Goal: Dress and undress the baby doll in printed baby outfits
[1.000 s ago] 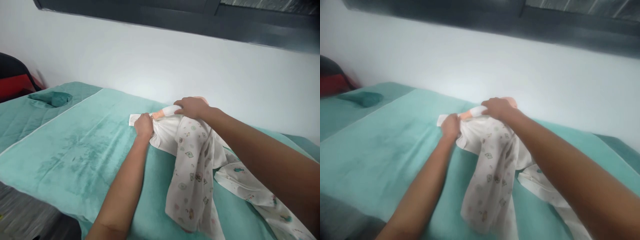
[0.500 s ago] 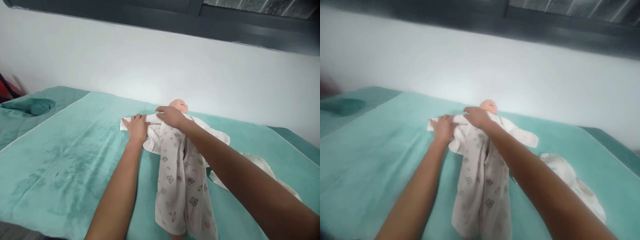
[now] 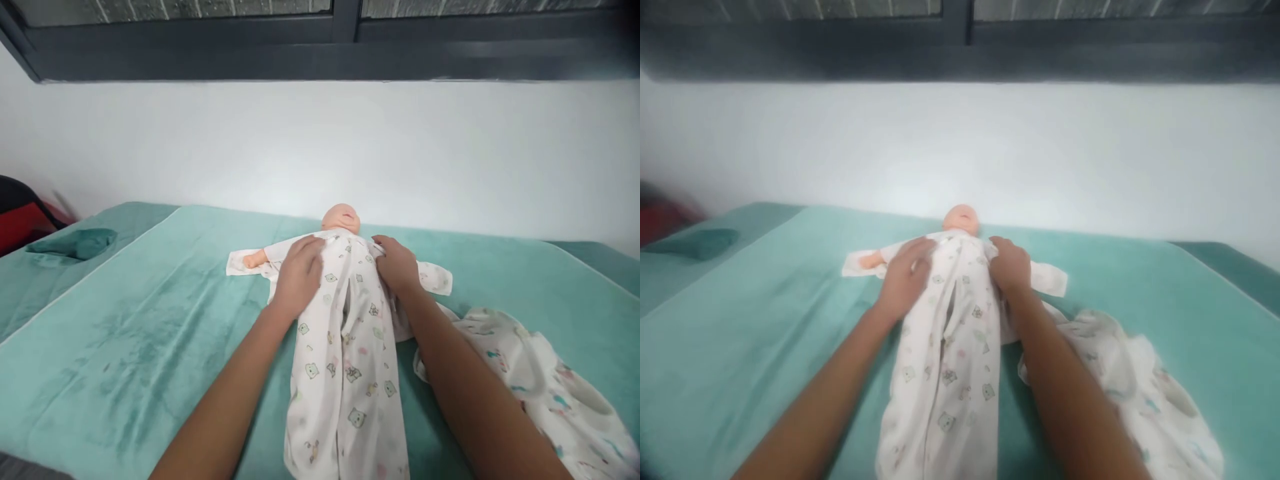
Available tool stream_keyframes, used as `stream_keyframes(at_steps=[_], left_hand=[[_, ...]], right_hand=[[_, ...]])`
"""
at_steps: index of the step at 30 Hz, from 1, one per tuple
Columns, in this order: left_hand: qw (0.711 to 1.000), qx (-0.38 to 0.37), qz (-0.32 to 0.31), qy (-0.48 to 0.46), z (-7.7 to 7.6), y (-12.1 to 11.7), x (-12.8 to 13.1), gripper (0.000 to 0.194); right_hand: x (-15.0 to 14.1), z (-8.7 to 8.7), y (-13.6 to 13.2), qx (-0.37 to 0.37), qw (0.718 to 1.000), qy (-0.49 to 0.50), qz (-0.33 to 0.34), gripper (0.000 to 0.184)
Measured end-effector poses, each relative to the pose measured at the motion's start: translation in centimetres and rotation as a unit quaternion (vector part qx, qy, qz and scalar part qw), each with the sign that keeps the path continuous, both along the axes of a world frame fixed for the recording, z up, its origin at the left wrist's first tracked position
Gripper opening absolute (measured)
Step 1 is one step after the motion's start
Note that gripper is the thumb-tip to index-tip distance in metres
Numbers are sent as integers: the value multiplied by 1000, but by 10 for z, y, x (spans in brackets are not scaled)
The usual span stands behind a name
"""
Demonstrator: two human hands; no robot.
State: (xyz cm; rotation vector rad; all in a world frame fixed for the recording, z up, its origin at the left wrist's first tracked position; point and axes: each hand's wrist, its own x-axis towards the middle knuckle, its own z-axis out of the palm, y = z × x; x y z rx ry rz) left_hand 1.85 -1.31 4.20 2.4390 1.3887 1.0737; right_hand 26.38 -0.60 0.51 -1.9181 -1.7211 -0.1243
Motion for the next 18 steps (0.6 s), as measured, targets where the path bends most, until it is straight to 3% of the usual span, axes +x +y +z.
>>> stream_keyframes(at_steps=[2,4,7,10,13,16,18], left_hand=[[998,-21,-54,29,17,-3,25,38],[987,-37,-98,119,34,0,52,33],[958,-47,-98,264,49,13,95,27],[923,-84,-111,360,44,27,131,23],[927,-101,-77,352,30,36,153,36],[923,-111,-68,362,24,40,157,33],[921,-113,-81,363,29,43,149,25]], right_hand=[[4,2,1,-5,999,23,-21,57],[9,2,0,-6,996,58,-61,55],[16,-1,-1,-8,982,153,-109,51],[18,-4,0,-2,966,228,-120,45],[16,-7,3,11,960,255,-113,39],[16,-8,4,29,956,272,-106,37],[17,-9,4,51,951,287,-106,38]])
